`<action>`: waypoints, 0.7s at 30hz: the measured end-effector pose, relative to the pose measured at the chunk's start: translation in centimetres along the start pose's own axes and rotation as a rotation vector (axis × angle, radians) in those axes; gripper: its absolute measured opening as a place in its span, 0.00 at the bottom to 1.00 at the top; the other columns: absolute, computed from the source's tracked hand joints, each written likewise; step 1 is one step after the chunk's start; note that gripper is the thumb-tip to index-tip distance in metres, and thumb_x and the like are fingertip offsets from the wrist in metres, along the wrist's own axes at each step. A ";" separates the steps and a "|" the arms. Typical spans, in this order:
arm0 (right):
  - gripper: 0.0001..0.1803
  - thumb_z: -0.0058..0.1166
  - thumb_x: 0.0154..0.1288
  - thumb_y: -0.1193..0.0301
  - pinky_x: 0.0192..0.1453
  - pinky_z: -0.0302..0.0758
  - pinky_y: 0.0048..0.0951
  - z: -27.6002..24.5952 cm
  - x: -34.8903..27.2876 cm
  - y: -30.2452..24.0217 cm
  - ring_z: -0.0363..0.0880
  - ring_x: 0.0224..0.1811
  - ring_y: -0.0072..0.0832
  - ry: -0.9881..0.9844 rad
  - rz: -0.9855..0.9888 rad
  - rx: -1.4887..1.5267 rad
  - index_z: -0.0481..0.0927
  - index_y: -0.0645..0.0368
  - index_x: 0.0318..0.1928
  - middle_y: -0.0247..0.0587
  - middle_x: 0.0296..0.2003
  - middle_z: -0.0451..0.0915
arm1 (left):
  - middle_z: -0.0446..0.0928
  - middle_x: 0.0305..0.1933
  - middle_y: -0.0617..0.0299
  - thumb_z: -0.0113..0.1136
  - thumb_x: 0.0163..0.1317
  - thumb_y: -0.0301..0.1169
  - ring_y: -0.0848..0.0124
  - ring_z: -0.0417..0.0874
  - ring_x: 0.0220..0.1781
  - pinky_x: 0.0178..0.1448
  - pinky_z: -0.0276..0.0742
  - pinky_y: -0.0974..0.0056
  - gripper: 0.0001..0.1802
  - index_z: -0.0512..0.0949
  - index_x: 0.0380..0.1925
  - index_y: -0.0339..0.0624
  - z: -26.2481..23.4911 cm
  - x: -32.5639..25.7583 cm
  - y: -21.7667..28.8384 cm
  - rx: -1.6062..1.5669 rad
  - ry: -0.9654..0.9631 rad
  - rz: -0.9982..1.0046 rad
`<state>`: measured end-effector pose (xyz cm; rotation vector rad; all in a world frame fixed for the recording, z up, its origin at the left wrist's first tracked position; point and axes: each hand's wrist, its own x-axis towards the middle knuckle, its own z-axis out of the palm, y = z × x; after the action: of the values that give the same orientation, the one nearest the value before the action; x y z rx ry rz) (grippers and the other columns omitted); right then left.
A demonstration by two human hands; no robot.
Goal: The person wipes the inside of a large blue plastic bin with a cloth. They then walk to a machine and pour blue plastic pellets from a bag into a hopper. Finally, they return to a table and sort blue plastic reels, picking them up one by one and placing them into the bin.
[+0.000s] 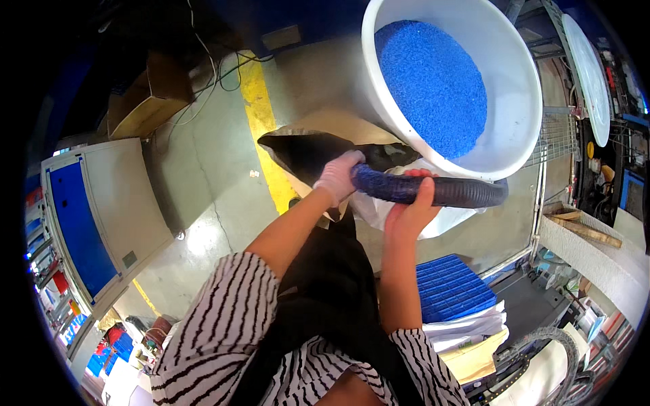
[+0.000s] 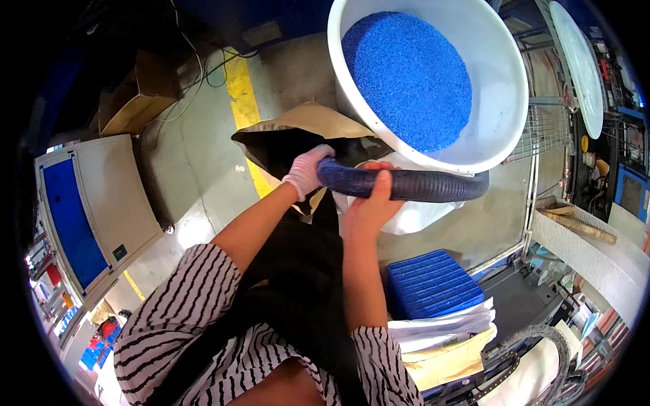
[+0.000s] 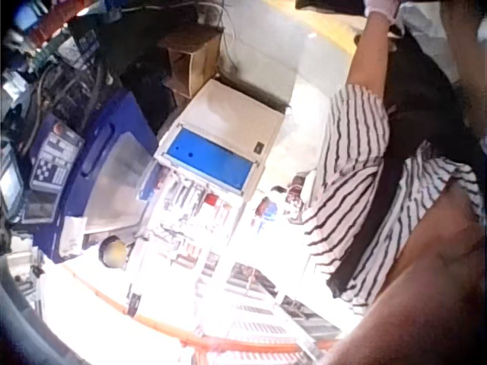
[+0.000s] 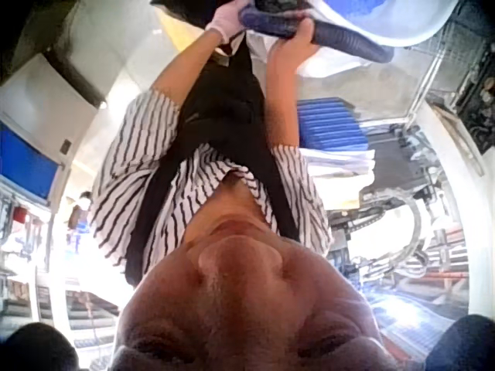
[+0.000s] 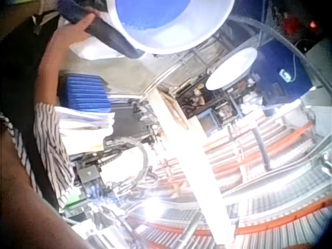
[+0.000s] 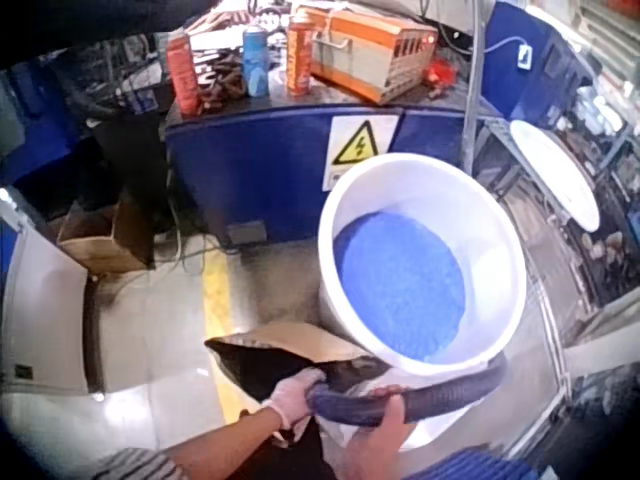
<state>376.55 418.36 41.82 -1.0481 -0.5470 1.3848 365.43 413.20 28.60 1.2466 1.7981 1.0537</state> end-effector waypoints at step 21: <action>0.14 0.50 0.63 0.72 0.51 0.73 0.34 -0.2 0.1 6.6 0.76 0.40 0.31 -0.109 0.053 -0.142 0.65 0.63 0.46 0.42 0.38 0.74 | 0.78 0.48 0.49 0.60 0.56 0.31 0.55 0.79 0.49 0.51 0.74 0.61 0.23 0.70 0.53 0.45 -1.7 1.9 -4.6 0.260 -0.307 -0.374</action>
<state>373.30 417.46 36.13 -1.1119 -0.7109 1.4732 361.60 413.67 25.00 1.0886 1.8658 0.4068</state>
